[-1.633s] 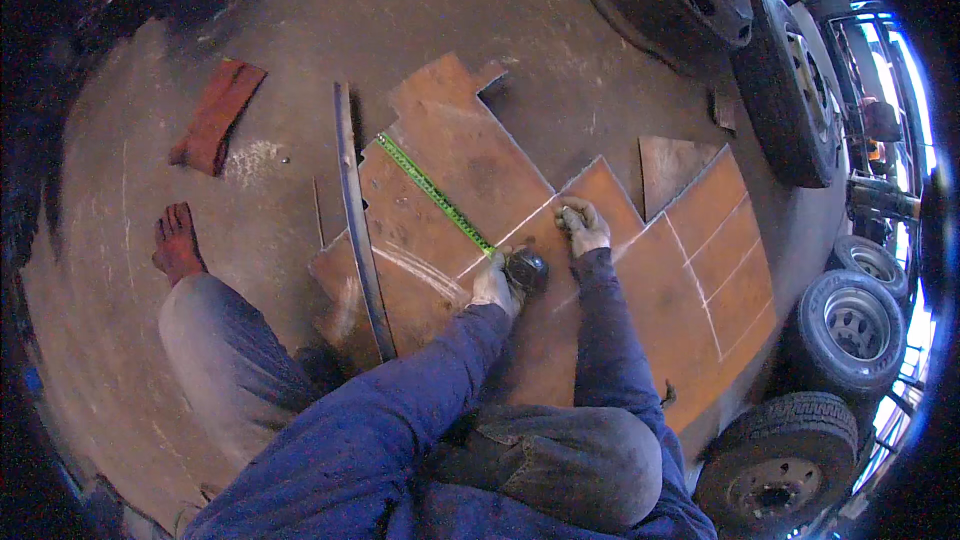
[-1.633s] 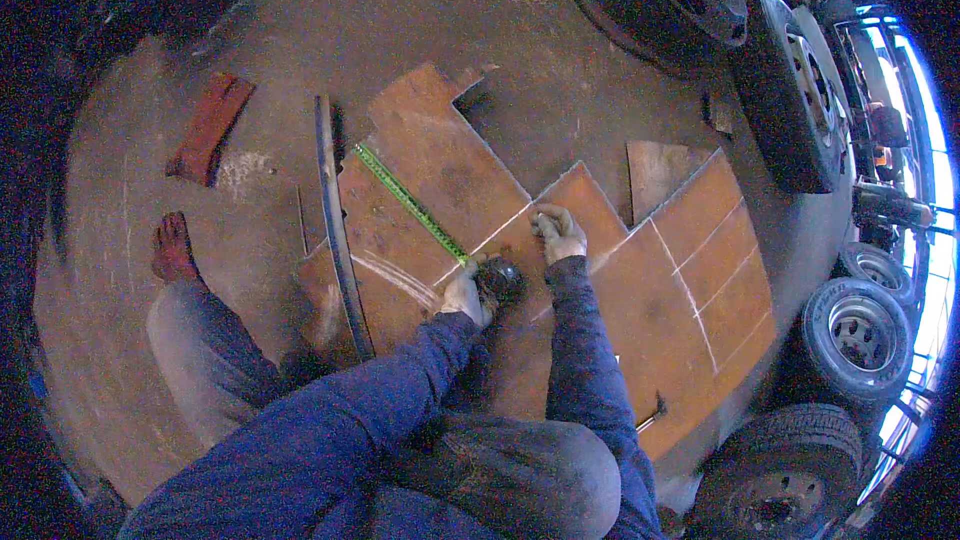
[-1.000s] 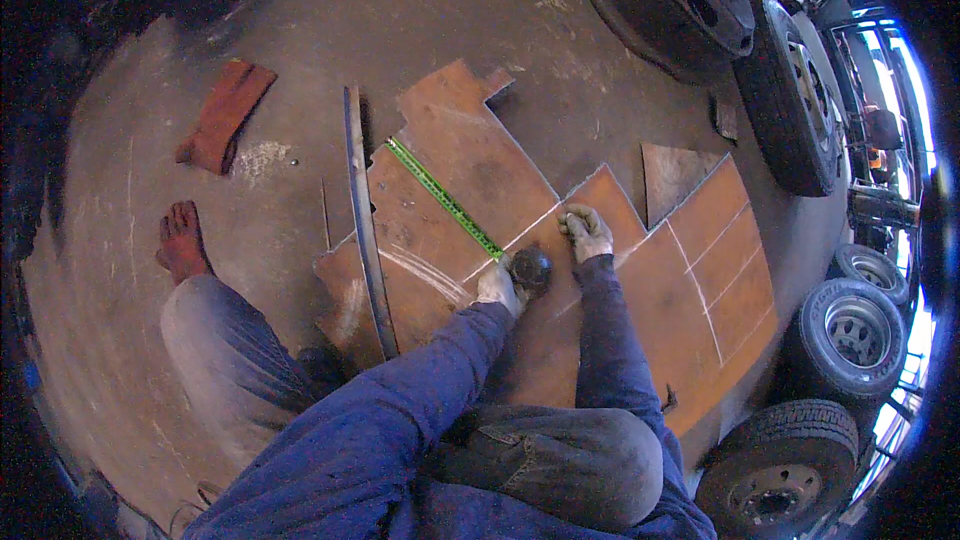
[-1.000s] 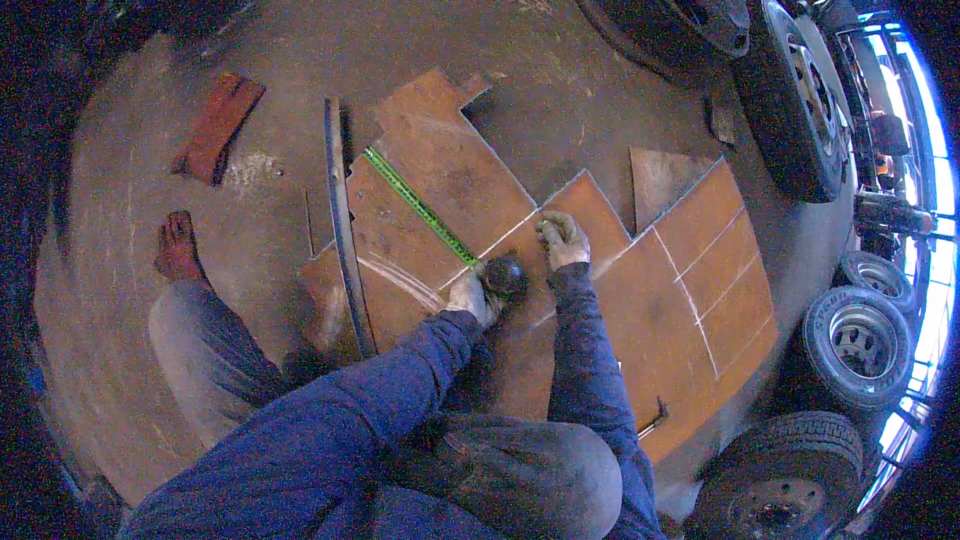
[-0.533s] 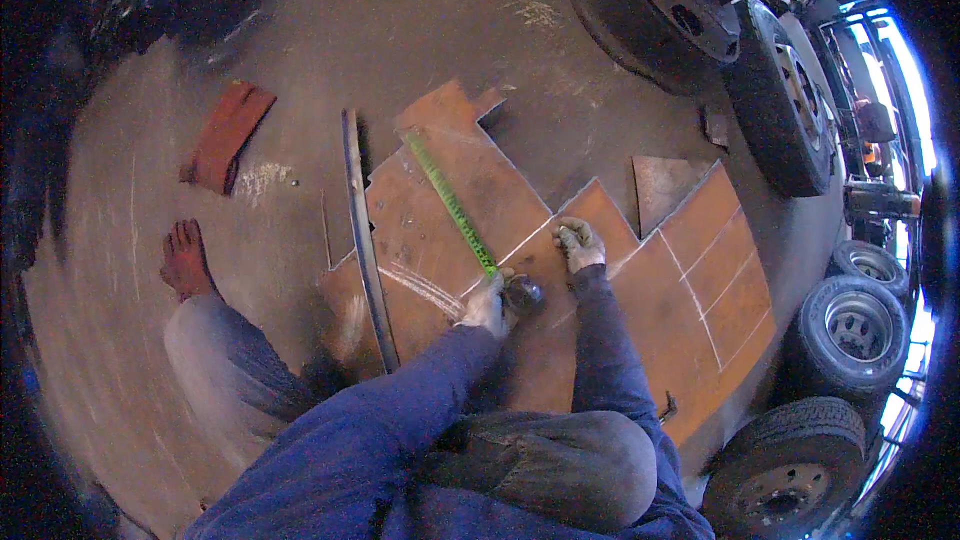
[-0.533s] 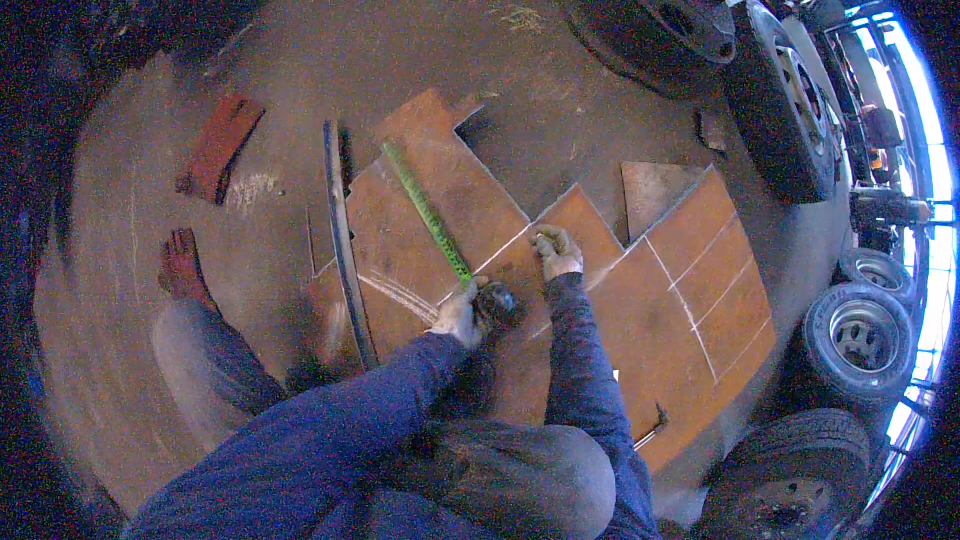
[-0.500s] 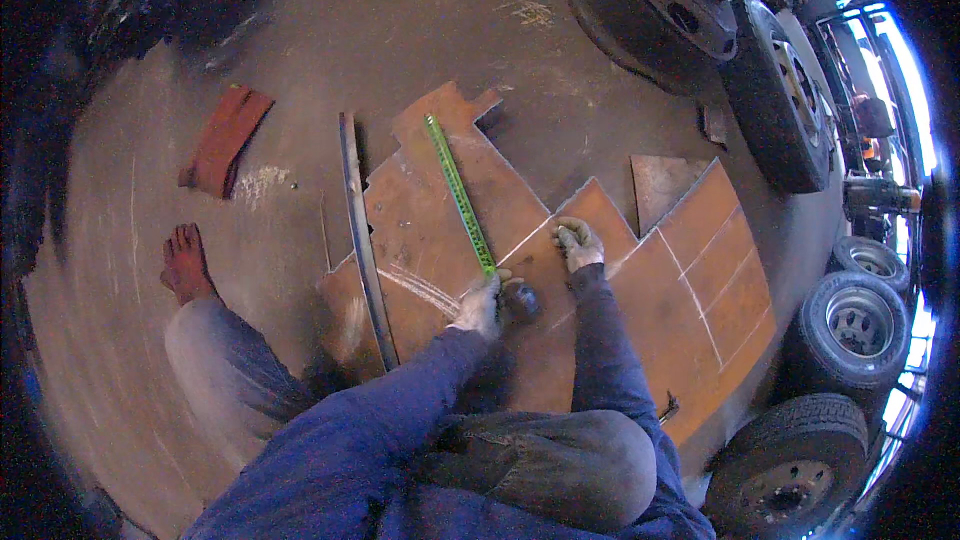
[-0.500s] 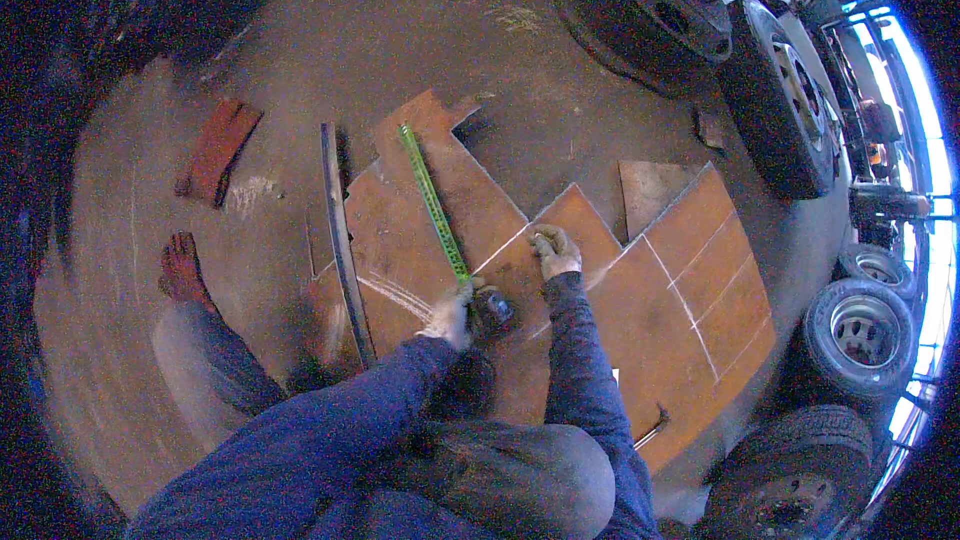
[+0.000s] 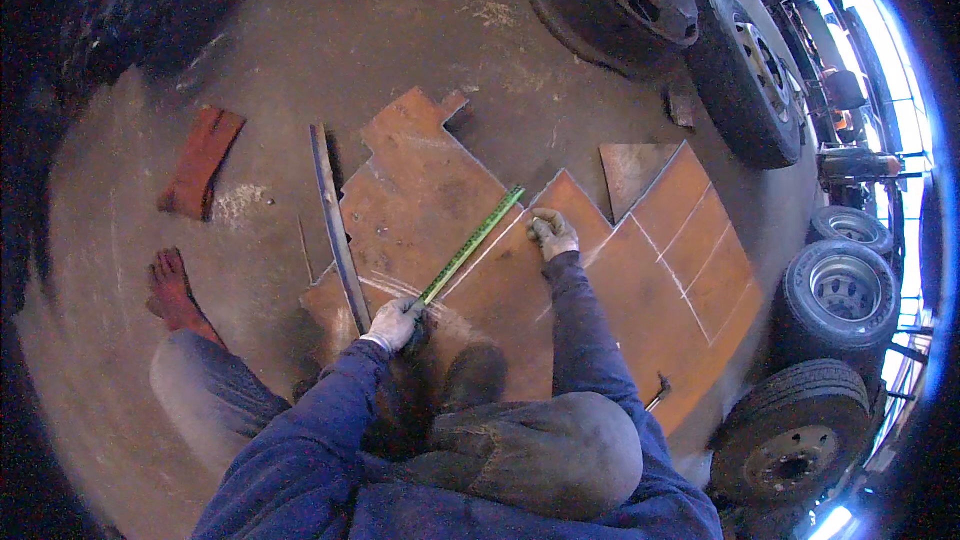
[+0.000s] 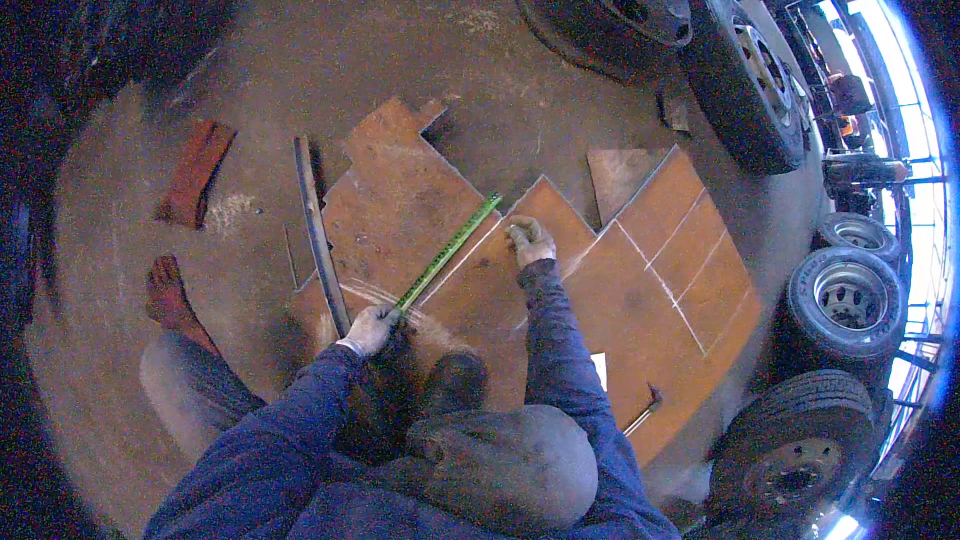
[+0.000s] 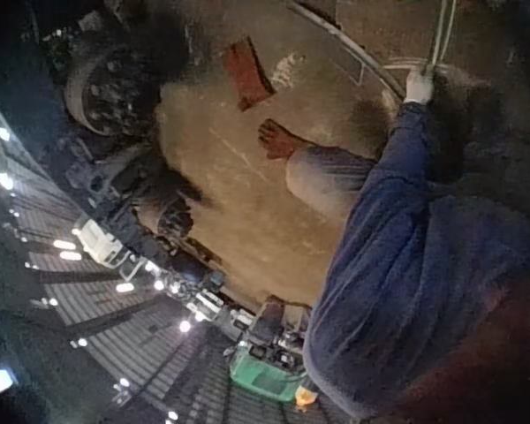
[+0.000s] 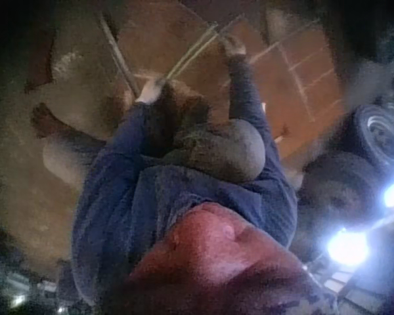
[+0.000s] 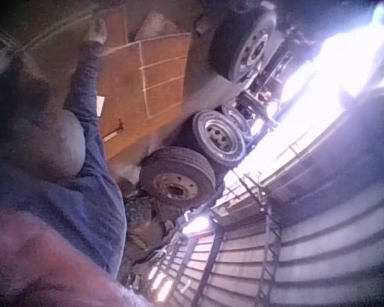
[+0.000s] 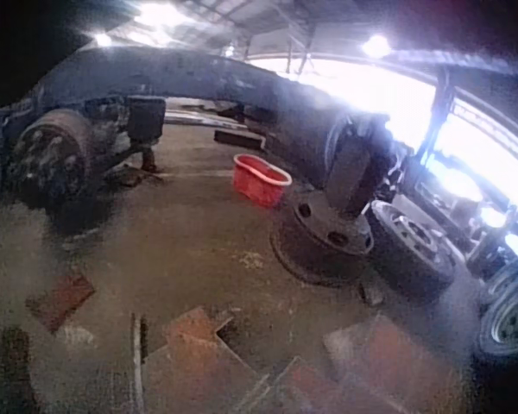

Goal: The person measures and marks a large metal sheet on the floor using a tape measure, a straight edge, and a marker. They measure various sections, draw lines, and adjust the straight edge to ensure accuracy.

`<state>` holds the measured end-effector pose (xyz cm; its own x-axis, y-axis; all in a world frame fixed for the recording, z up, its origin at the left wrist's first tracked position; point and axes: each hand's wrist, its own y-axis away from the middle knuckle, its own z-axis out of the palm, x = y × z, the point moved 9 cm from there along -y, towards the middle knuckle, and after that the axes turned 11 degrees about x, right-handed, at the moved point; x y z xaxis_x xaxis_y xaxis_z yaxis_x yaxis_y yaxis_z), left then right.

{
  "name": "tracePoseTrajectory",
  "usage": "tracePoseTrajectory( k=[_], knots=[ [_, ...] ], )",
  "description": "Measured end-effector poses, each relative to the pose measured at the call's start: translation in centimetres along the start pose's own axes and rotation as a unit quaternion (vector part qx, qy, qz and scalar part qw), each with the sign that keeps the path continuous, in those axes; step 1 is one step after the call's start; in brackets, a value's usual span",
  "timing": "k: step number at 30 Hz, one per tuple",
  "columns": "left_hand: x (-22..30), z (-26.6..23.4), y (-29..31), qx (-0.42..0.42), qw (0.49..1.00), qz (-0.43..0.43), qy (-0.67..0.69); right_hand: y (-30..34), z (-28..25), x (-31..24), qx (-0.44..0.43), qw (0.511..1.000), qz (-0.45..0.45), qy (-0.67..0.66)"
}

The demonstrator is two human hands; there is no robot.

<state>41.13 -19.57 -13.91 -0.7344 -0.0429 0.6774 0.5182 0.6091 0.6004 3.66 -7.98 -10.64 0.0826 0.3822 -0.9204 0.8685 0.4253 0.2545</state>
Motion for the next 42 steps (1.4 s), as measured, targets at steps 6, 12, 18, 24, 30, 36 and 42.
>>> tracePoseTrajectory(
  k=[6, 12, 18, 24, 30, 36, 42],
  knots=[
    [-2.3, -0.1, 0.8, -0.029, 0.998, -0.045, -0.036, 0.6, 0.4, -0.7, -0.005, 1.000, 0.022, 0.011],
    [-2.0, -0.2, 1.5, -0.032, 0.998, -0.036, -0.049, -0.3, 0.0, 0.5, 0.006, 1.000, 0.024, -0.020],
    [-2.5, -0.4, 1.0, -0.048, 0.994, -0.051, -0.080, 0.5, 0.5, -0.3, 0.004, 0.999, 0.044, 0.019],
    [-2.9, 0.1, 0.5, -0.056, 0.990, -0.049, -0.121, 0.5, 0.5, -0.9, -0.004, 0.999, 0.030, 0.022],
    [-2.4, -0.2, 1.3, -0.070, 0.992, -0.068, -0.074, 0.4, 0.4, -0.7, -0.007, 1.000, 0.030, -0.002],
    [-2.8, 1.2, 1.3, -0.078, 0.996, -0.041, -0.008, -1.9, -0.3, -1.8, 0.039, 0.998, 0.014, 0.039],
    [-2.7, 1.4, 1.6, -0.092, 0.994, -0.032, -0.048, -1.1, 3.1, -6.2, 0.014, 0.921, -0.181, 0.345]
  ],
)
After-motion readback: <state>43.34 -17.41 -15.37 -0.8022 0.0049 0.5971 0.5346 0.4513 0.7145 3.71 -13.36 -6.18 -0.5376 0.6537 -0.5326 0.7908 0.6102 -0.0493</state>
